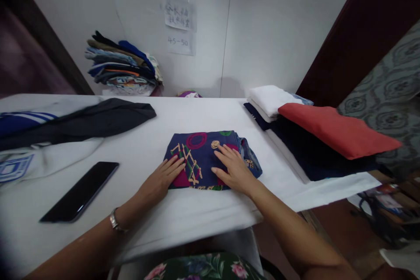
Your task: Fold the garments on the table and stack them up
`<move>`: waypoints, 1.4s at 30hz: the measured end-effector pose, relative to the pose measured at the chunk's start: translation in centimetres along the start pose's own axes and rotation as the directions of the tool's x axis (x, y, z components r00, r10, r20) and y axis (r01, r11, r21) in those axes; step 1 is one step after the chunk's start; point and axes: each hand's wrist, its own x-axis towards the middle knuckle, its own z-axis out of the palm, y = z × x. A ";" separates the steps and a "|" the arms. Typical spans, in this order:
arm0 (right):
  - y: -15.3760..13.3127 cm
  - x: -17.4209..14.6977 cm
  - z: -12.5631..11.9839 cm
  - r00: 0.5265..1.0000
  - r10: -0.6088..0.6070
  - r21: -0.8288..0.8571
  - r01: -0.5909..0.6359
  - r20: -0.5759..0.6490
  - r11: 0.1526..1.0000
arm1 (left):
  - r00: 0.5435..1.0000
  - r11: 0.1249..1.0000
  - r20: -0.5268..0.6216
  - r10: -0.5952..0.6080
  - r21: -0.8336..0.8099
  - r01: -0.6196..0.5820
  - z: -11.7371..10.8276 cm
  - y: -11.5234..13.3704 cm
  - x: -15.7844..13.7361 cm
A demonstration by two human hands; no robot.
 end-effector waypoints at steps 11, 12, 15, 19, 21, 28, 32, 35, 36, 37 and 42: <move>3.4 4.8 5.6 0.976 0.213 -0.197 -0.201 0.044 0.960 | 0.990 0.984 0.134 -0.039 -0.166 0.061 -2.1 0.5 -0.5; 3.4 4.7 5.7 0.977 0.212 -0.197 -0.200 0.039 0.960 | 0.989 0.969 0.147 -0.024 -0.239 0.060 -2.8 0.3 -0.6; 3.3 4.6 5.8 0.976 0.214 -0.193 -0.204 0.032 0.960 | 0.985 0.849 0.164 -0.046 -0.514 0.125 -5.2 -1.2 0.4; 3.2 4.7 5.8 0.976 0.217 -0.186 -0.209 0.025 0.960 | 0.854 0.673 0.126 -0.504 -0.562 0.480 -6.3 -4.4 5.1; 3.3 4.7 5.8 0.977 0.214 -0.180 -0.207 0.018 0.962 | 0.773 0.637 0.130 -0.621 -0.491 0.595 -5.6 -6.0 8.0; 3.7 4.5 6.2 0.981 0.193 -0.162 -0.194 -0.022 0.968 | 0.777 0.658 0.232 -0.585 -0.424 0.622 -2.8 -8.9 13.5; 3.8 4.5 6.2 0.983 0.183 -0.160 -0.185 -0.030 0.970 | 0.764 0.678 0.301 -0.571 -0.352 0.645 -2.9 -9.8 14.3; 3.8 4.5 6.1 0.981 0.192 -0.158 -0.193 -0.019 0.968 | 0.758 0.696 0.291 -0.584 -0.301 0.652 -2.7 -10.2 14.7; 3.7 4.5 6.1 0.981 0.195 -0.156 -0.195 -0.014 0.968 | 0.756 0.700 0.283 -0.590 -0.285 0.654 -2.5 -10.2 14.7; 3.6 4.5 6.0 0.980 0.200 -0.155 -0.199 -0.010 0.968 | 0.754 0.705 0.275 -0.596 -0.270 0.656 -2.3 -10.2 14.7; 3.1 4.7 5.6 0.976 0.220 -0.149 -0.216 0.006 0.965 | 0.767 0.734 0.221 -0.603 -0.222 0.642 -1.8 -9.5 14.0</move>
